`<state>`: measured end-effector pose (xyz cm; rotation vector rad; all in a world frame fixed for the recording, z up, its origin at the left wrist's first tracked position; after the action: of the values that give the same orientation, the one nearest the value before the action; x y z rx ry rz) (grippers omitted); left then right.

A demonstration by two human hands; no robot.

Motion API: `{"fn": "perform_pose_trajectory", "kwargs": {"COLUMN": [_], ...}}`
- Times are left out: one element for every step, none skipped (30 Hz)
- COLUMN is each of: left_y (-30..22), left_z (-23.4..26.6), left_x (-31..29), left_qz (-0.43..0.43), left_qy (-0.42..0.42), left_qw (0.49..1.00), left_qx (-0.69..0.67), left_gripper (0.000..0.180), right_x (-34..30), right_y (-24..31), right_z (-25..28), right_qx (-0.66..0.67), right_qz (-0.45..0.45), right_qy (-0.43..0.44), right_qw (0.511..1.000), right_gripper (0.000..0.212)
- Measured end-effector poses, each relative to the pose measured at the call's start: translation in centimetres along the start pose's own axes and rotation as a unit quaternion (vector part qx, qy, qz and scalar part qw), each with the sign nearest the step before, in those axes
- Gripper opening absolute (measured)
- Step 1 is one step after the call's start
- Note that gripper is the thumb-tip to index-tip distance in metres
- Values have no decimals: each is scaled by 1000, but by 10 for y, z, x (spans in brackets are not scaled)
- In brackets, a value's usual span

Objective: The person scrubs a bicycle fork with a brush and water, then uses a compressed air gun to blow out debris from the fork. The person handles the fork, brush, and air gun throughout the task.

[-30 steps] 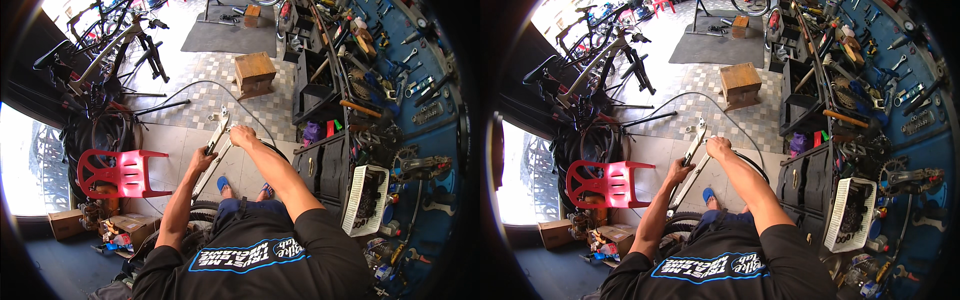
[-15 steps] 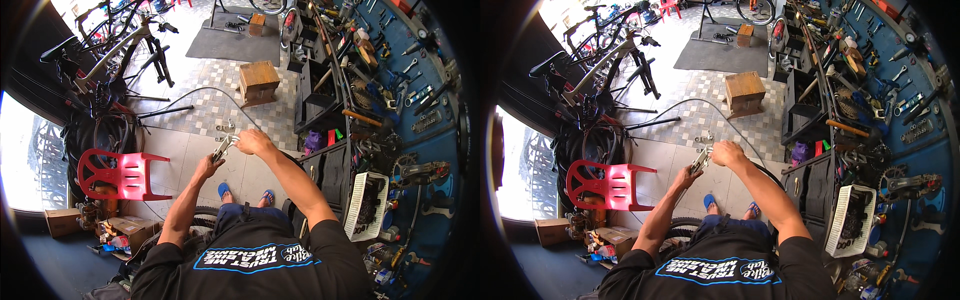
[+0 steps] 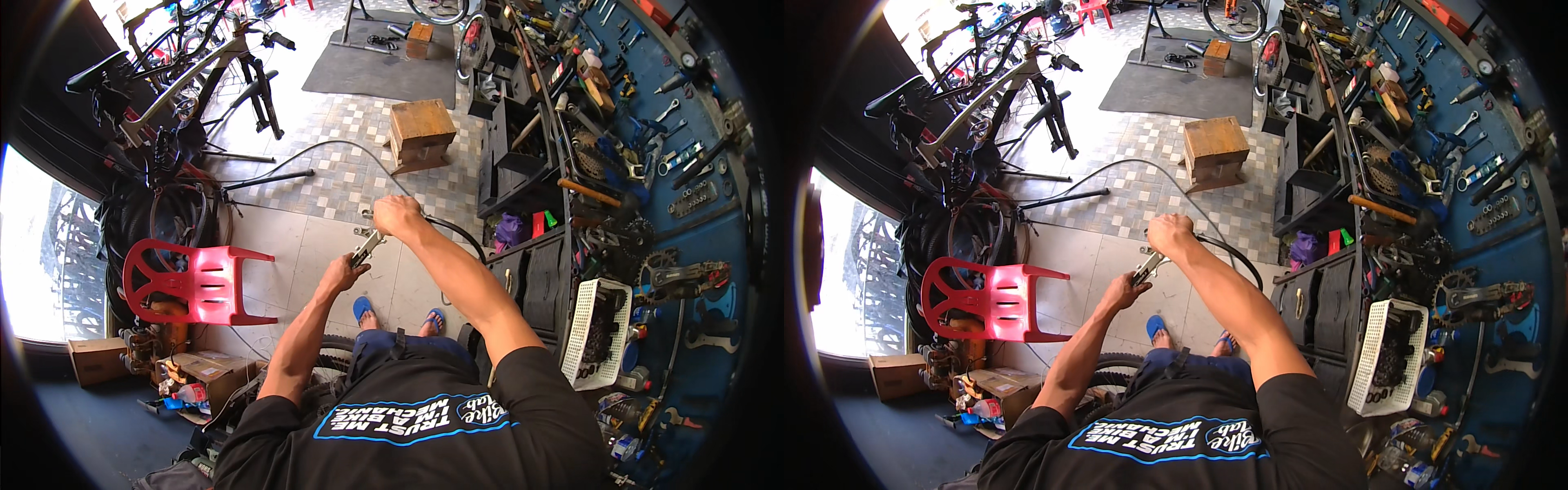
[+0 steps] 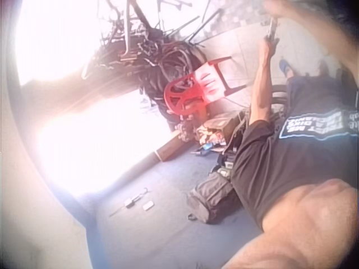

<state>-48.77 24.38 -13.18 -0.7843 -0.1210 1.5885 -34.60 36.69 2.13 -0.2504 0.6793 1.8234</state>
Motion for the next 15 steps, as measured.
{"fn": "perform_pose_trajectory", "kwargs": {"left_y": [3, 5, 7, 11, 15, 19, 18, 17, 15, 14, 13, 12, 11, 10, 8], "left_z": [-1, -1, -2, -3, -4, -6, -6, -6, -5, -6, -6, -7, -8, -9, -10], "left_x": [0, 1, 2, 4, 5, 6, 6, 5, 5, 6, 6, 7, 8, 9, 10], "left_qz": [3, 5, 7, 6, 6, 5, 5, 4, 3, -2, -8, -15, -19, -24, -30], "left_qy": [-1, -1, -1, -11, -20, -30, -25, -21, -17, -14, -10, -6, -3, 2, 7], "left_qw": [1000, 1000, 1000, 1000, 1000, 999, 1000, 1000, 1000, 1000, 1000, 1000, 1000, 999, 999], "left_qx": [2, 5, 7, 0, -7, -13, -9, -4, 1, 5, 10, 16, 18, 22, 26], "left_gripper": [57, 57, 57, 57, 58, 58, 58, 57, 57, 57, 56, 56, 56, 55, 55], "right_x": [0, -1, -2, -4, -5, -5, -4, -4, -4, -4, -4, -3, -5, -6, -8], "right_y": [1, 2, 4, 5, 7, 10, 9, 8, 7, 5, 2, -2, -5, -8, -11], "right_z": [0, 1, 2, 4, 5, 6, 6, 5, 4, 3, 3, 3, 3, 2, -1], "right_qx": [-14, -15, -16, -16, -25, -34, -41, -42, -41, -41, -32, -23, -12, -4, 6], "right_qz": [-10, -7, -5, -3, 5, 12, 15, 8, 1, -6, -2, 0, 2, -6, -15], "right_qy": [11, 3, -5, -13, -11, -8, -5, -1, 4, 8, -2, -12, -22, -21, -20], "right_qw": [1000, 1000, 1000, 1000, 1000, 999, 999, 999, 999, 999, 999, 1000, 1000, 1000, 1000], "right_gripper": [25, 25, 25, 25, 25, 25, 25, 25, 25, 25, 25, 25, 26, 26, 26]}}
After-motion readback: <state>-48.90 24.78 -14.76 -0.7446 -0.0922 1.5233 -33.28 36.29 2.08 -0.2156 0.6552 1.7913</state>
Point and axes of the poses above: each hand's wrist, its own x-axis towards the middle knuckle, its own z-axis out of the back of the hand, y = z × x, the point moved 7 cm from there along x, towards the middle knuckle, and after that the axes turned 13 degrees about x, right-handed, at the moved point
